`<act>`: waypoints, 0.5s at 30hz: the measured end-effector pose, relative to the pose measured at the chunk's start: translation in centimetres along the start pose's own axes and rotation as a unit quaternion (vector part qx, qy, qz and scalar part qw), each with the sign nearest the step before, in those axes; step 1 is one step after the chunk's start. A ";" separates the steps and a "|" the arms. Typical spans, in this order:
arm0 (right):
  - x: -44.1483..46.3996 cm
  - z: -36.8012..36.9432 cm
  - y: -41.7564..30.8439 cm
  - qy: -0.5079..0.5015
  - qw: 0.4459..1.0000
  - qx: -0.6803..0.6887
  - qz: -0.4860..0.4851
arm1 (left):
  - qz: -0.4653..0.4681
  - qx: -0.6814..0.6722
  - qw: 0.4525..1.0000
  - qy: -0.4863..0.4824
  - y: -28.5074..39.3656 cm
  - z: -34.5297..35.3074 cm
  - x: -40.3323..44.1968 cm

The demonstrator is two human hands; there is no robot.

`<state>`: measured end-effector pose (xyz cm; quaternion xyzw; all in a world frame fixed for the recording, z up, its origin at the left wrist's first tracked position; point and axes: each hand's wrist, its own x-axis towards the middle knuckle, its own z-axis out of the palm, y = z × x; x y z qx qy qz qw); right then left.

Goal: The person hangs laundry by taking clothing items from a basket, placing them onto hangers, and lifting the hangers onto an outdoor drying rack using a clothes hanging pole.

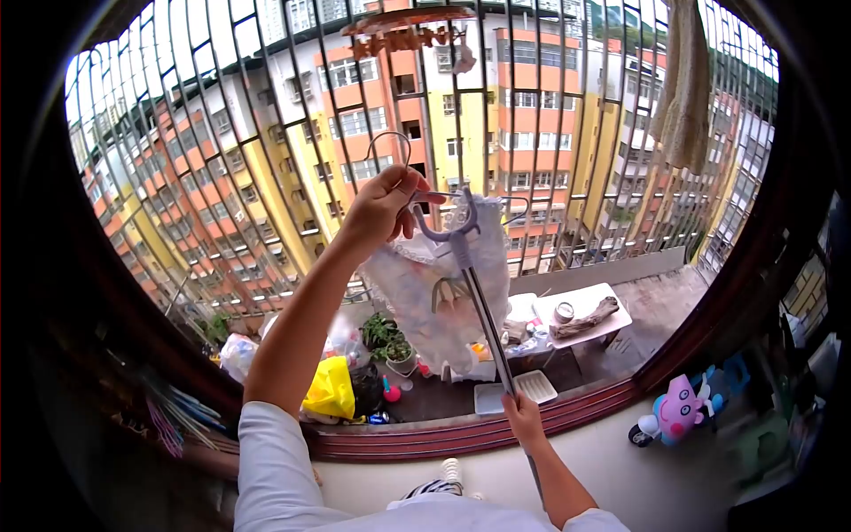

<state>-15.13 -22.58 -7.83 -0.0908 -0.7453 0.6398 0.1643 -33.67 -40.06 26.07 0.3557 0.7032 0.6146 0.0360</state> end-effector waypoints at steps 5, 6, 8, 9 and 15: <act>1.0 -2.1 -0.1 0.054 0.998 0.029 0.015 | 0.037 -0.028 0.998 -0.035 0.0 3.6 3.7; 1.2 -2.5 -0.1 0.059 0.997 0.029 0.027 | 0.049 -0.031 0.998 -0.037 0.1 4.1 4.4; 1.7 -3.3 -0.2 0.071 0.996 0.048 0.032 | 0.062 -0.036 0.997 -0.042 -0.2 4.9 5.8; 2.1 -3.5 -0.2 0.073 0.994 0.071 0.037 | 0.067 -0.038 0.996 -0.047 -0.3 5.3 6.3; 4.5 -4.3 0.6 0.075 0.993 0.087 0.014 | 0.032 -0.018 0.995 -0.092 -0.2 6.0 8.4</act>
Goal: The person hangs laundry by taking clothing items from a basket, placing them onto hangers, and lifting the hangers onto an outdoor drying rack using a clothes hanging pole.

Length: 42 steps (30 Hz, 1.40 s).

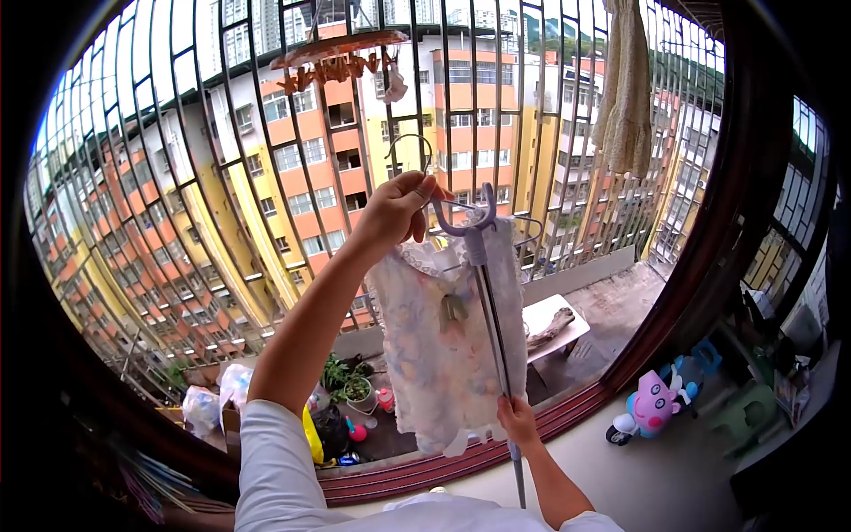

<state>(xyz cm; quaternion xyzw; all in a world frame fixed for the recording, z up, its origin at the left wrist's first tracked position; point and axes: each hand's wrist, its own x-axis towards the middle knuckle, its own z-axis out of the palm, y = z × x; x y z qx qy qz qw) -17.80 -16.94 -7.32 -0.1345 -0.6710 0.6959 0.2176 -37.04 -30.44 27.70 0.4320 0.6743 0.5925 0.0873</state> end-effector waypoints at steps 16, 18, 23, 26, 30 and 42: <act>14.0 -7.7 -12.8 0.022 0.982 -0.069 -0.177 | 0.064 0.127 0.989 -0.031 -8.9 17.4 1.4; 15.9 -8.4 -14.9 -0.015 0.971 -0.015 -0.237 | -0.020 0.116 0.993 -0.030 -8.3 19.9 5.2; 17.9 -13.7 -16.6 -0.135 0.959 0.013 -0.248 | 0.115 -0.020 0.992 0.052 -5.6 22.5 12.0; 17.0 -18.5 -7.9 -0.230 0.958 0.035 -0.170 | 0.161 -0.014 0.984 0.069 -2.7 21.9 17.0; 9.6 -21.1 3.6 -0.166 0.986 -0.003 0.010 | 0.105 -0.078 0.990 0.046 3.9 21.2 21.8; 15.3 -21.9 -0.6 0.219 0.966 -0.085 -0.111 | 0.142 0.064 0.983 -0.096 7.4 22.5 24.2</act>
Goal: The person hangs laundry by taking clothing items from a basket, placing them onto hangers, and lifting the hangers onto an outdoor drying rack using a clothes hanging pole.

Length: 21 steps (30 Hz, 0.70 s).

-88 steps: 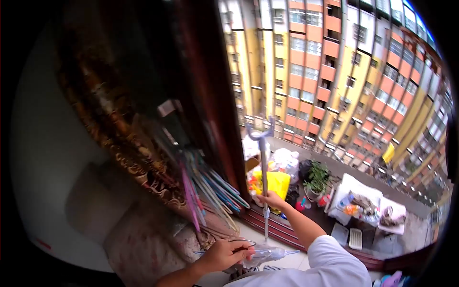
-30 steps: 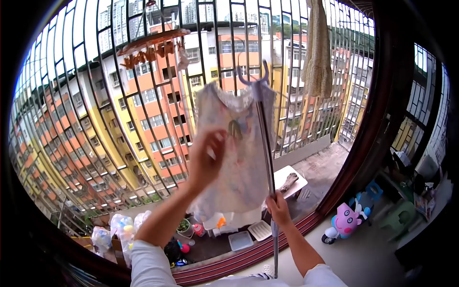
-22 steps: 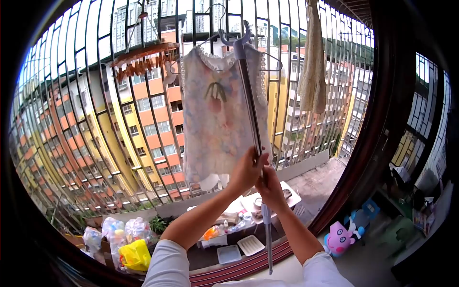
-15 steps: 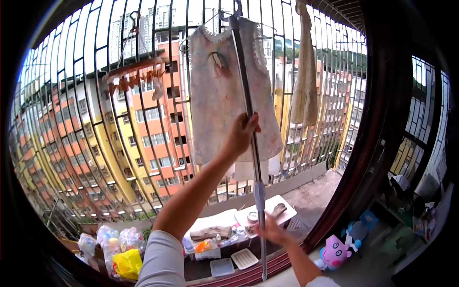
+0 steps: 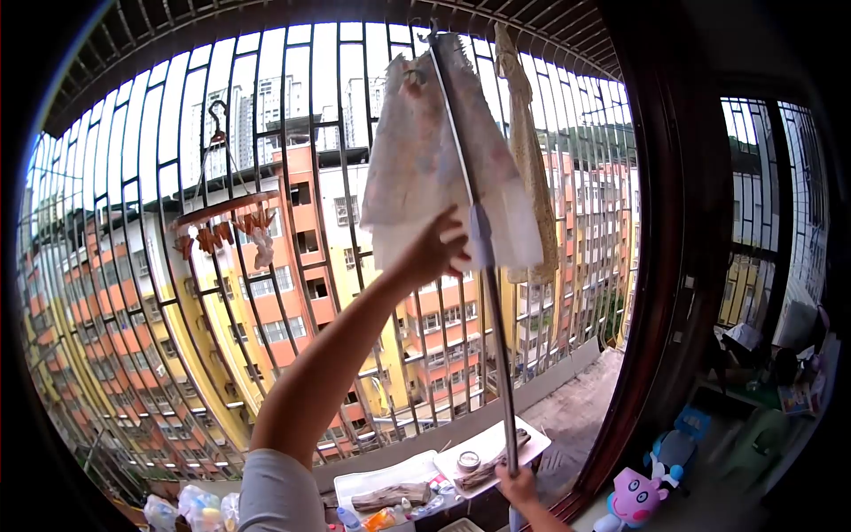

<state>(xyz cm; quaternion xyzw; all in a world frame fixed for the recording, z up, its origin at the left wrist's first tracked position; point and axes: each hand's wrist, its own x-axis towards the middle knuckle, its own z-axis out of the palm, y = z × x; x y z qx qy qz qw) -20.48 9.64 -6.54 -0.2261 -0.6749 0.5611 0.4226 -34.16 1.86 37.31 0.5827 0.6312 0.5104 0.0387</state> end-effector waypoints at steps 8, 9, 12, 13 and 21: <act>22.3 -0.8 -13.4 0.101 0.964 -0.024 -0.243 | -0.048 0.200 0.956 -0.210 -2.2 0.0 -14.6; 24.4 -0.7 -15.4 0.107 0.968 -0.034 -0.224 | -0.082 0.210 0.949 -0.219 -1.0 -0.6 -16.2; 27.9 -0.4 -21.8 0.042 0.981 0.073 -0.176 | -0.146 0.213 0.948 -0.185 -1.8 -2.8 -20.2; 29.2 -0.1 -23.4 0.058 0.976 0.083 -0.194 | -0.146 0.212 0.949 -0.181 -2.2 -3.6 -21.5; 33.3 0.8 -30.5 -0.007 0.977 0.115 -0.178 | -0.277 0.216 0.934 -0.065 -2.0 -7.0 -27.8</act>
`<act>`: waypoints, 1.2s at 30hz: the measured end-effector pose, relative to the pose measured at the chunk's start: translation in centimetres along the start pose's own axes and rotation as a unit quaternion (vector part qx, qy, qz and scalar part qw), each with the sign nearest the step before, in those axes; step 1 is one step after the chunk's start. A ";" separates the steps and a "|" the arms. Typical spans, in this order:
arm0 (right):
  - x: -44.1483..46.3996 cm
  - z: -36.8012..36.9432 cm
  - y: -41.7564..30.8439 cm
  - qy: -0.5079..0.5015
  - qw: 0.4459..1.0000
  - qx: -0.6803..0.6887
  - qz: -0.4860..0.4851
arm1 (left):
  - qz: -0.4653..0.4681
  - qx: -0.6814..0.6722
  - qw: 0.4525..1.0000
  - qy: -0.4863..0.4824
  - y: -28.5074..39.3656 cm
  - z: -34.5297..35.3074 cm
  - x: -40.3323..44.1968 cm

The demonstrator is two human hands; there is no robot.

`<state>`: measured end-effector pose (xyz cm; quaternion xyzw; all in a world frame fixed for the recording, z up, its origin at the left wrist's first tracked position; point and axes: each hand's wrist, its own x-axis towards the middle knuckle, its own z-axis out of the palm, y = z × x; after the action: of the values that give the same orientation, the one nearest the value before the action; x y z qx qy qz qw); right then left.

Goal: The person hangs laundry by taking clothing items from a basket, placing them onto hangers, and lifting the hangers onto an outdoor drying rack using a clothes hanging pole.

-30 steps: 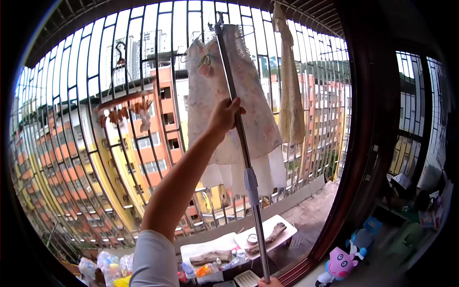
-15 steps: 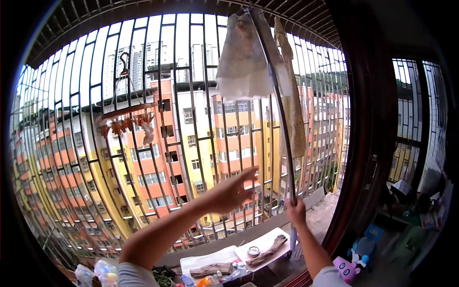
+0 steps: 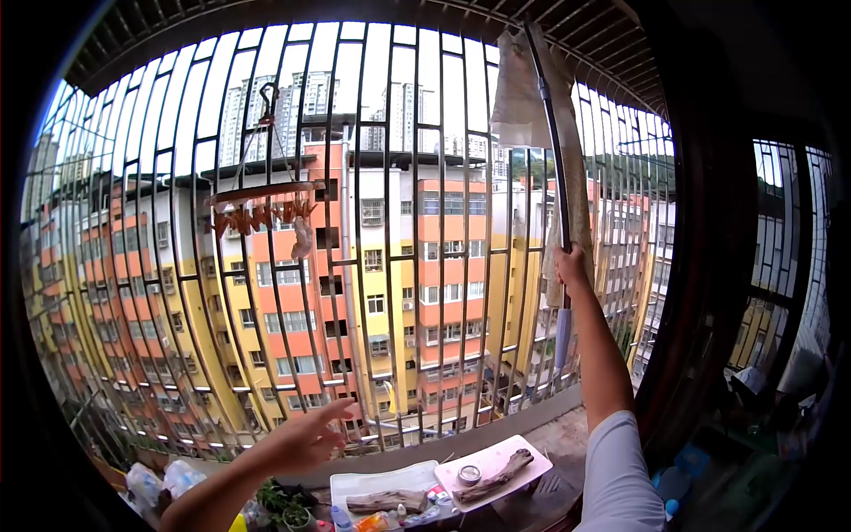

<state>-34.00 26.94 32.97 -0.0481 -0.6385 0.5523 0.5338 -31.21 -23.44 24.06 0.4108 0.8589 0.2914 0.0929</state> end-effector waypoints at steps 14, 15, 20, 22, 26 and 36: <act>-12.6 3.3 10.5 0.000 0.996 0.075 0.057 | -0.072 -0.171 0.982 0.041 -5.3 4.2 -4.0; -16.2 4.5 10.9 -0.017 0.989 0.111 0.096 | -0.083 -0.175 0.980 0.038 -5.4 4.6 -3.9; -38.6 11.9 15.8 -0.216 0.918 0.276 0.186 | 0.010 -0.240 0.962 0.132 -3.5 6.5 -2.0; -48.9 13.5 13.3 -0.364 0.886 0.200 0.207 | 0.024 -0.197 0.959 0.202 -2.6 6.9 -2.0; -62.1 14.7 10.3 -0.638 0.725 0.127 0.227 | -0.101 -0.043 0.964 0.241 -5.3 9.3 -8.4; -60.6 34.2 -11.9 -0.617 0.592 0.478 0.199 | -0.423 0.073 0.815 0.389 -20.8 23.3 -39.2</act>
<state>-27.05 -39.47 10.09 0.4408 -0.4339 0.7683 -0.1650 -10.15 -53.60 -10.04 -0.1349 0.9312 0.2954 -0.1656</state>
